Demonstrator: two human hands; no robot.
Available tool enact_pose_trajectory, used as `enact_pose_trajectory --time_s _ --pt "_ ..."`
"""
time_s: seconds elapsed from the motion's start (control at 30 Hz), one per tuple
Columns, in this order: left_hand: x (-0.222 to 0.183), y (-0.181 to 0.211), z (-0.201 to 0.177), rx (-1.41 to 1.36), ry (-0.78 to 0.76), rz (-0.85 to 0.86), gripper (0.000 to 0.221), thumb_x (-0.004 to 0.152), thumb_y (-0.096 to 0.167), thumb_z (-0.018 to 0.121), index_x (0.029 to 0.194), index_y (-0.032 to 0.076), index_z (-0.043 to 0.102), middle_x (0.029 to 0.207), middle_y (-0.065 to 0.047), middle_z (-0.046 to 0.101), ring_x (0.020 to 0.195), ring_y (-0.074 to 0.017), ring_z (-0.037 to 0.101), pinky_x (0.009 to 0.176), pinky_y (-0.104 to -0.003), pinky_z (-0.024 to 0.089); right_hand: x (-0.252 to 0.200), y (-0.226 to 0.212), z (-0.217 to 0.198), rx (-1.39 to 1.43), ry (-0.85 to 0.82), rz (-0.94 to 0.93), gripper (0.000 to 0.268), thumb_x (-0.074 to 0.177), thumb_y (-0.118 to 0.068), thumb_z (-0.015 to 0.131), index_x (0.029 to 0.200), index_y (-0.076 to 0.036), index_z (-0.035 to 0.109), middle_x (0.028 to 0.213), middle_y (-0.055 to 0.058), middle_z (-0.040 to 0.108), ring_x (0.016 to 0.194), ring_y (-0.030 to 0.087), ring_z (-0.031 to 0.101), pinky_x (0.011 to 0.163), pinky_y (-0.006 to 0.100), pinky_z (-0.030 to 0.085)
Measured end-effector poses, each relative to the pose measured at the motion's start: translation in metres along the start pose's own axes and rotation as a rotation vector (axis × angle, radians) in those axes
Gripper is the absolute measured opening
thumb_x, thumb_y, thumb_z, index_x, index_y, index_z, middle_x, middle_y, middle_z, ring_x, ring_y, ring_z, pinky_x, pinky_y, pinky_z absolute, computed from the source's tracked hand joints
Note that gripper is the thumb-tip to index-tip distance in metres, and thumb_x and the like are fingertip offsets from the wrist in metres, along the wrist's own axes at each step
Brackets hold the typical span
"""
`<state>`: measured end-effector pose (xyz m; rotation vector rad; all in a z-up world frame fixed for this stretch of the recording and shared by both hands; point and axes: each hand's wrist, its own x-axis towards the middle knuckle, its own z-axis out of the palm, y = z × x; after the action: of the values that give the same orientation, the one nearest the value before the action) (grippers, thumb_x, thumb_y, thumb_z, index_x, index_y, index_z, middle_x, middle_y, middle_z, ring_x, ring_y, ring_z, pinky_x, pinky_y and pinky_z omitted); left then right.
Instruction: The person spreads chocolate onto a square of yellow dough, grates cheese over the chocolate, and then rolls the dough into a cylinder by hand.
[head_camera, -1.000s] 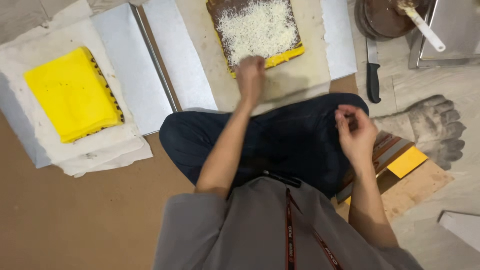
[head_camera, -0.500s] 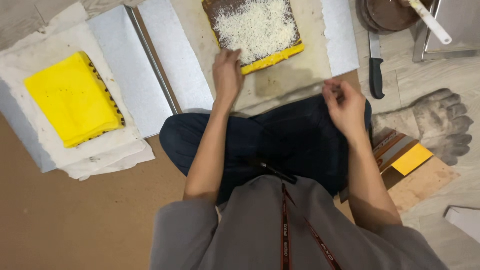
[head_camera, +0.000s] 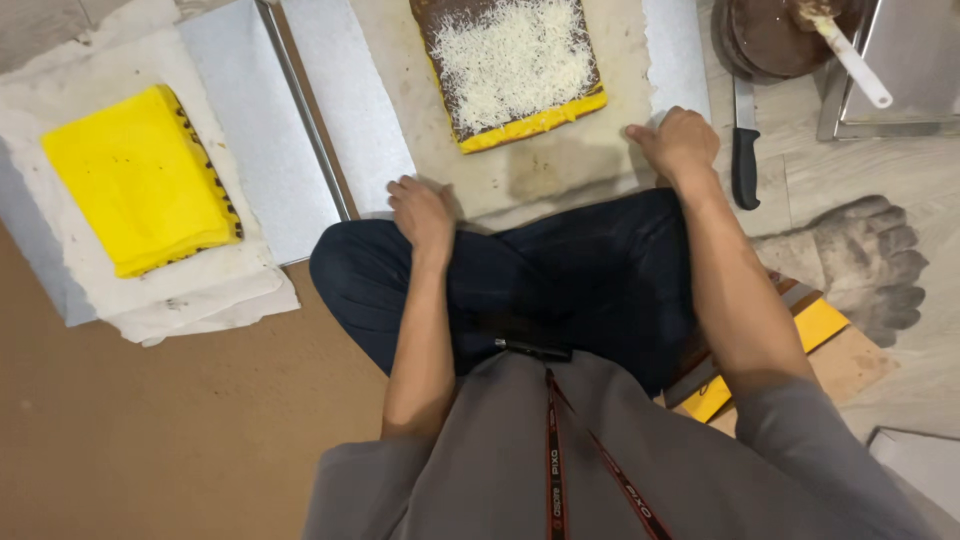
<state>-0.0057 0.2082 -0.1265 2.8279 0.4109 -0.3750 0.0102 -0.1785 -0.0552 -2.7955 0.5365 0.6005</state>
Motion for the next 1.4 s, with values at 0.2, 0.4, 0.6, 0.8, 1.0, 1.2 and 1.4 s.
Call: enact_pose_trajectory --time_s 0.2,0.4,0.6,0.8,1.0,1.2,1.4 --pt "0.043 -0.021 0.051 0.021 -0.172 -0.091 0.040 0.080 0.033 0.080 0.105 0.002 0.074 0.105 -0.017 0.060 0.100 -0.0411 0.065 0.081 -0.055 0.054 0.026 0.026 0.047 0.194 0.001 0.007 0.026 0.088 -0.023 0.079 0.100 0.000 0.079 0.090 0.026 0.072 0.093 0.051 0.073 0.076 0.060 0.058" --pt "0.026 -0.015 0.072 -0.875 0.064 -0.477 0.021 0.081 0.022 0.068 0.098 0.010 0.062 0.086 -0.012 0.065 0.080 -0.0344 0.071 0.069 -0.045 0.057 0.065 0.062 0.095 0.658 0.192 0.097 0.026 0.086 -0.025 0.070 0.107 -0.012 0.062 0.086 0.016 0.069 0.088 0.038 0.074 0.075 0.049 0.057" --pt "-0.041 0.051 -0.028 -0.755 0.292 -0.083 0.066 0.086 0.034 0.080 0.133 0.005 0.043 0.122 -0.026 0.046 0.115 -0.0460 0.054 0.098 -0.052 0.048 -0.027 -0.019 -0.014 0.358 0.185 -0.250 0.064 0.106 -0.022 0.063 0.156 -0.008 0.026 0.117 0.032 0.055 0.071 0.042 0.061 0.060 0.050 0.051" --pt "-0.071 0.056 -0.056 -0.134 0.052 0.374 0.073 0.072 0.043 0.093 0.133 0.016 0.065 0.143 -0.026 0.044 0.119 -0.0440 0.050 0.087 -0.056 0.053 -0.056 -0.022 -0.050 0.032 0.033 -0.716 0.076 0.085 -0.036 0.083 0.154 -0.019 0.055 0.159 0.022 0.029 0.084 0.039 0.063 0.073 0.047 0.061" --pt "-0.066 0.061 -0.047 0.184 0.216 0.577 0.012 0.088 0.013 0.076 0.098 0.010 0.081 0.155 -0.016 0.049 0.145 -0.0442 0.034 0.110 -0.070 0.025 -0.014 0.018 0.003 -0.306 0.314 -0.971 0.015 0.096 -0.028 0.069 0.107 -0.019 0.074 0.161 0.009 0.050 0.119 0.036 0.063 0.101 0.057 0.044" --pt "-0.036 0.055 -0.005 0.167 0.260 0.742 0.017 0.094 0.008 0.063 0.109 0.004 0.066 0.117 -0.017 0.065 0.118 -0.0344 0.059 0.116 -0.064 0.029 0.016 0.004 0.060 -0.397 0.359 -1.028 0.037 0.077 -0.019 0.082 0.110 -0.010 0.066 0.132 0.013 0.064 0.128 0.035 0.059 0.112 0.056 0.039" --pt "-0.015 0.060 -0.014 0.161 0.149 0.703 0.030 0.100 0.008 0.053 0.129 0.009 0.052 0.109 -0.009 0.059 0.102 -0.0271 0.057 0.089 -0.043 0.045 0.041 -0.005 0.051 -0.299 0.262 -1.099 0.047 0.080 -0.025 0.066 0.124 -0.011 0.059 0.109 0.008 0.059 0.101 0.029 0.060 0.086 0.042 0.047"
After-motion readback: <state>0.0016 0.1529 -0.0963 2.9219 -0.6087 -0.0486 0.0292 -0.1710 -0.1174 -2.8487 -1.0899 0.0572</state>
